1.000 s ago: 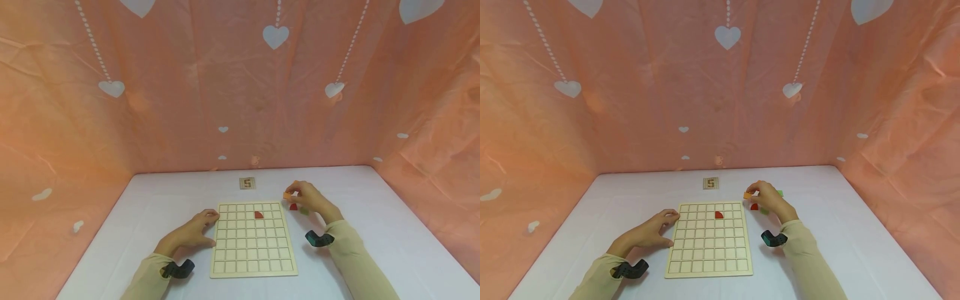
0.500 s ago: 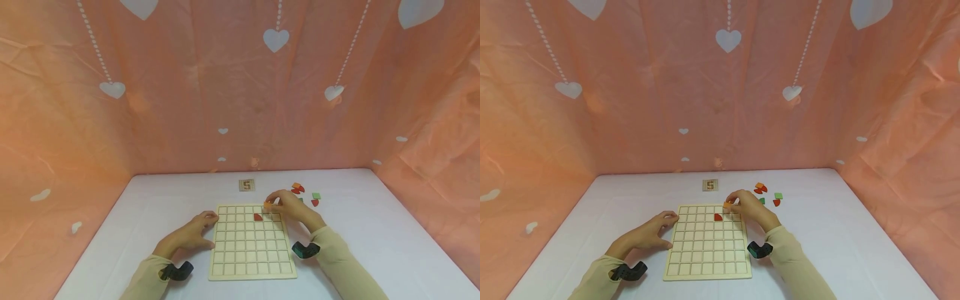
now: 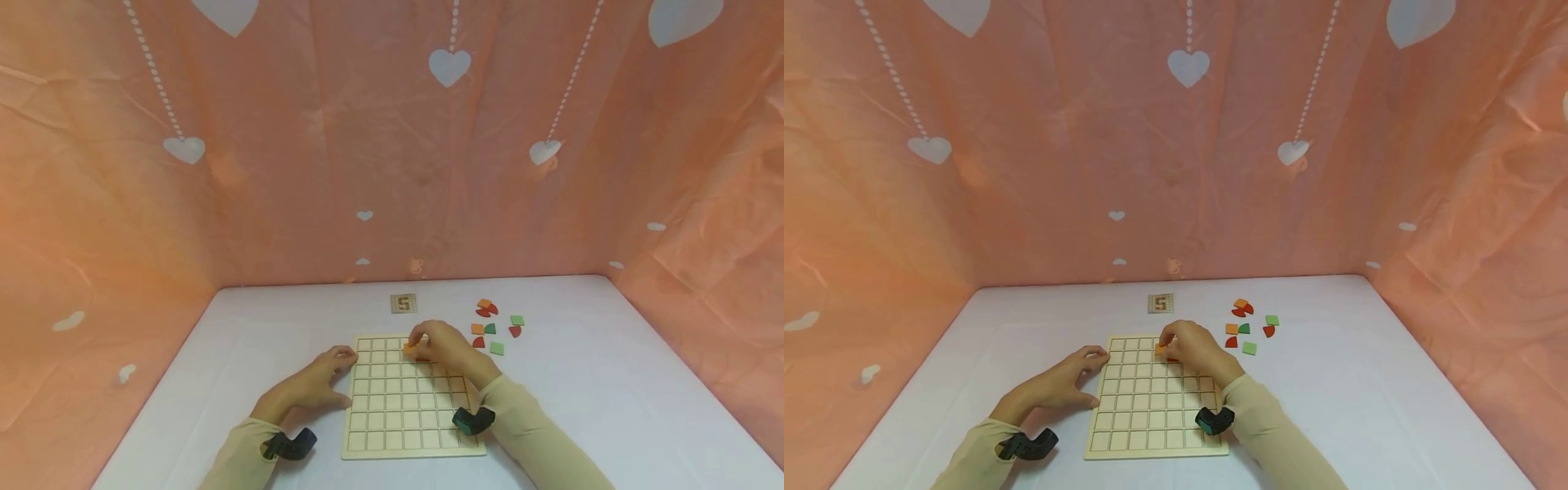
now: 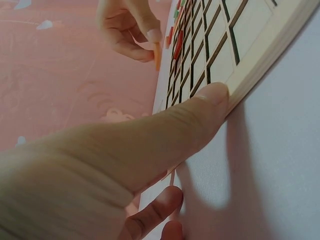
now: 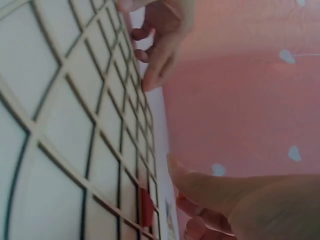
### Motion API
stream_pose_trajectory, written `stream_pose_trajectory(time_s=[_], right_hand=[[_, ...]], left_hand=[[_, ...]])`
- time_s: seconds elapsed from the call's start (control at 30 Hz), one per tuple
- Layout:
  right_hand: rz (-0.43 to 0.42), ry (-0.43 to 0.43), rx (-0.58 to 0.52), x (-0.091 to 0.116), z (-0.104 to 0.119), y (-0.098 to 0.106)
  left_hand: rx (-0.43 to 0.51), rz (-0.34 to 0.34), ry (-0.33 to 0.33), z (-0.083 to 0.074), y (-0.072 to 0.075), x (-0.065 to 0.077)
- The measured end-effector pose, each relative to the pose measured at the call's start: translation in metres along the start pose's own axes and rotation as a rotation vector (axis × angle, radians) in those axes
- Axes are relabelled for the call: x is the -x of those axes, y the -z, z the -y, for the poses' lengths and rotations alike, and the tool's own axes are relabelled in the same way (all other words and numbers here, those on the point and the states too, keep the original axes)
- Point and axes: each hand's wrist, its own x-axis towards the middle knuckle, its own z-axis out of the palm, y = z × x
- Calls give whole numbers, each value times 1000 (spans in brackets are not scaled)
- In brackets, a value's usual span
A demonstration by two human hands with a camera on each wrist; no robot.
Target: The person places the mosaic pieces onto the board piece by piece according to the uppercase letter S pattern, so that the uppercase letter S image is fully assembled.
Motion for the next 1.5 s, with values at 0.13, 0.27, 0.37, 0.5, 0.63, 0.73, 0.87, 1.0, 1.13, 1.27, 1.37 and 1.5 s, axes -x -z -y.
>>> stream_pose_trajectory(time_s=[0.13, 0.27, 0.37, 0.5, 0.63, 0.73, 0.87, 1.0, 1.13, 1.27, 1.37, 1.5], right_hand=[[-4, -5, 24, 0, 3, -8], [-13, -2, 55, 0, 1, -14], [-41, 16, 89, 0, -1, -18], [-66, 46, 103, 0, -1, -22], [-68, 61, 101, 4, -2, -24], [-81, 66, 127, 6, -2, -24], [-62, 67, 130, 6, -2, -22], [15, 39, 52, 4, 0, -18], [66, 15, 2, 4, 1, -14], [63, 33, 14, 6, -1, -9], [39, 24, -1, 6, -3, -1], [0, -20, -48, 5, -6, 14]], left_hand=[[3, 1, 7, 0, 1, 2], [-3, 6, 0, 1, 1, 1], [-7, 2, -11, 1, 0, 0], [3, 2, -18, 3, -1, 0], [11, 13, -20, 2, -3, -1], [10, 13, -21, 1, -4, -2], [3, 8, -24, -2, -3, -3], [-5, 1, -18, -1, -2, -1], [5, 4, -16, 0, -1, 1], [23, 9, -14, 2, -3, 3], [14, 12, -23, 2, -3, 4], [-2, 7, -46, 0, 0, 4]])
